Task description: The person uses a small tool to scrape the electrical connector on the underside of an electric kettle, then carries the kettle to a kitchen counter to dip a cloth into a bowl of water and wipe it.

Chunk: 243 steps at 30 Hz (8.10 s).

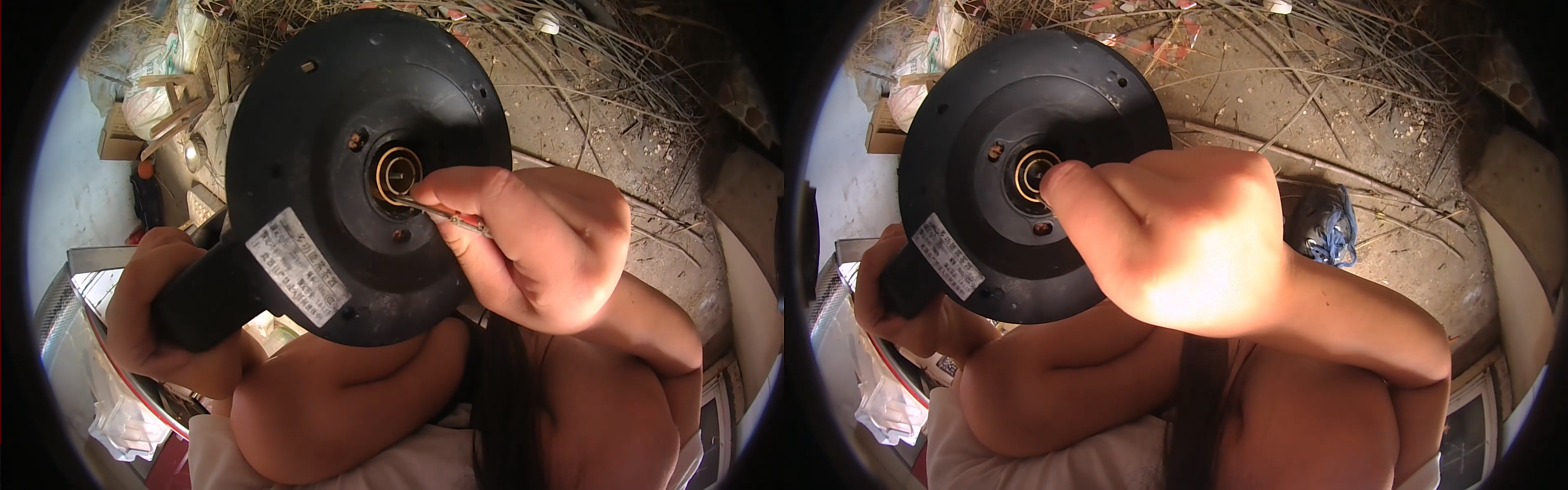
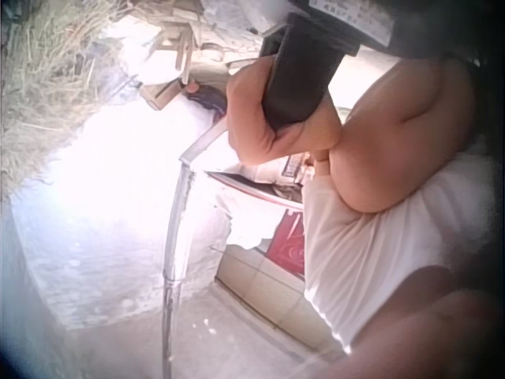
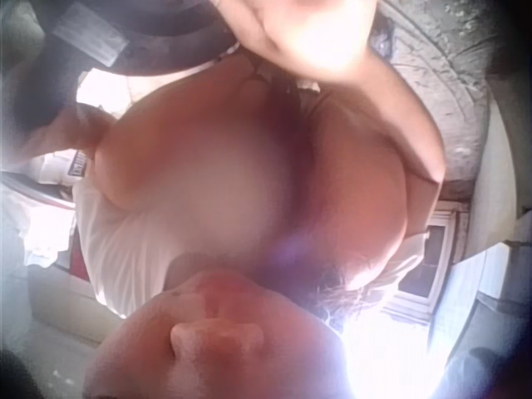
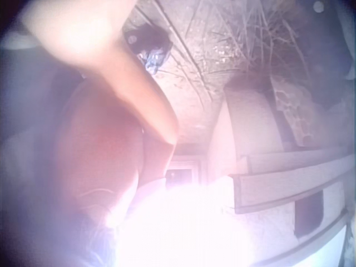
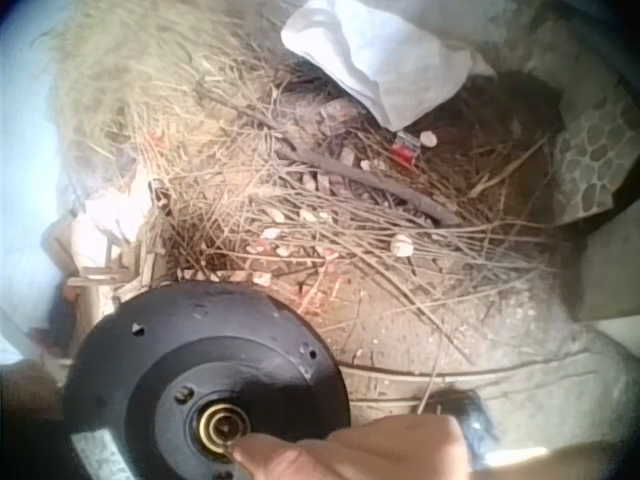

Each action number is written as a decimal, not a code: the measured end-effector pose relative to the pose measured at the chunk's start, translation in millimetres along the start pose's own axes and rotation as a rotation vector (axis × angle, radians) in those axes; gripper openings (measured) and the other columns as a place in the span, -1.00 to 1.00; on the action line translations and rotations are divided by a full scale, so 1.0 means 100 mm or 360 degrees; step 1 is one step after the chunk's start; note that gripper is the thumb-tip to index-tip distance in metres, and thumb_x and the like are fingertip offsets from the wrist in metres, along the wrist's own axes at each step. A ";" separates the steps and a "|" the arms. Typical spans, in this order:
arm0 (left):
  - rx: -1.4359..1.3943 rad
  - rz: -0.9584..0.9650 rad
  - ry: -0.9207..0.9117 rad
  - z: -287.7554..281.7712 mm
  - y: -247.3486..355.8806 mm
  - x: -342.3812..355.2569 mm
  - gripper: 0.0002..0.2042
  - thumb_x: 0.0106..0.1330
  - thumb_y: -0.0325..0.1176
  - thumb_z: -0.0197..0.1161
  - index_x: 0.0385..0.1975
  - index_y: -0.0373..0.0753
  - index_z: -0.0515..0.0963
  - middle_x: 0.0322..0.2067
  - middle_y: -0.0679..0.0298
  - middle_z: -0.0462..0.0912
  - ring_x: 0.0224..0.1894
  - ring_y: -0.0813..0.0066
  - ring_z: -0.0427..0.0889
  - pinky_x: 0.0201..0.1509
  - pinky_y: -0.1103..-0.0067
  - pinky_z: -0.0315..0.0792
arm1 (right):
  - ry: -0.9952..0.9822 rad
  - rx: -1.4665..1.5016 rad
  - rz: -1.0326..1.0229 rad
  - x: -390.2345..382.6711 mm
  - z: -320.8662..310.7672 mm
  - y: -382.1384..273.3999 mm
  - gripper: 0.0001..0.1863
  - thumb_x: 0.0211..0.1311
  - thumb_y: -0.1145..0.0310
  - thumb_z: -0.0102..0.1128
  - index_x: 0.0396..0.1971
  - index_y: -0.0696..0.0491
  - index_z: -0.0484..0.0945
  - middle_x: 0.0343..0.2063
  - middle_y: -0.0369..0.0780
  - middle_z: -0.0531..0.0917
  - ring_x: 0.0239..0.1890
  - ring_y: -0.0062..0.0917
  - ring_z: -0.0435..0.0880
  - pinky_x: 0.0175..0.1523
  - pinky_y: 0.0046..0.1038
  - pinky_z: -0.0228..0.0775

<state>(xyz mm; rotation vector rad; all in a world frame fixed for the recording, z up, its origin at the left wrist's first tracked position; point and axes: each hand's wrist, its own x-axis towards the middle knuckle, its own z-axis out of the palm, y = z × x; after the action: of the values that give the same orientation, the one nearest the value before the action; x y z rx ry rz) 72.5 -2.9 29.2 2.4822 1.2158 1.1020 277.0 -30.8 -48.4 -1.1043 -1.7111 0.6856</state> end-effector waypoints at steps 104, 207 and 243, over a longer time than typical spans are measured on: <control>0.0483 -0.0225 -0.0647 0.03 0.57 0.15 -0.20 -0.48 -0.23 0.47 -0.24 -0.25 0.03 -0.24 0.18 0.10 -0.18 0.26 0.19 0.03 0.29 0.13 | 0.0351 0.0506 0.0353 -0.19 0.07 -0.20 -0.92 0.02 0.64 0.20 -0.43 0.23 0.57 -0.62 -0.28 0.60 -0.63 -0.76 0.49 -0.49 -0.76 0.29; -0.0884 -0.1011 0.0466 -0.14 -0.55 -0.42 -0.76 0.07 -0.48 0.13 -0.29 -0.50 0.42 -0.39 0.09 0.57 -0.39 0.49 0.52 -0.28 0.66 0.41 | 0.0559 0.0485 -0.0331 -0.07 -0.15 0.05 -0.61 -0.31 0.61 0.15 -0.30 0.21 0.62 -0.85 -0.38 0.39 -0.88 -0.71 0.20 -0.77 -0.62 -0.09; -0.0148 -0.0268 0.0347 -0.24 -0.14 -0.17 -0.80 -0.16 -0.39 0.28 -0.51 -0.28 0.47 -0.42 0.13 0.45 -0.33 0.33 0.45 -0.23 0.53 0.32 | 0.0676 0.0596 -0.0221 -0.25 0.06 0.08 -0.73 -0.01 0.62 0.05 -0.26 0.40 0.51 -0.80 -0.28 0.43 -0.85 -0.67 0.28 -0.75 -0.61 0.03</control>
<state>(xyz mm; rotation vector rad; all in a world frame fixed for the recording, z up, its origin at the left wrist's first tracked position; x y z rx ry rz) 40.8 -10.3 31.2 2.1914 1.3672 1.3756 277.5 -49.6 -67.5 -0.7907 -1.2225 0.6019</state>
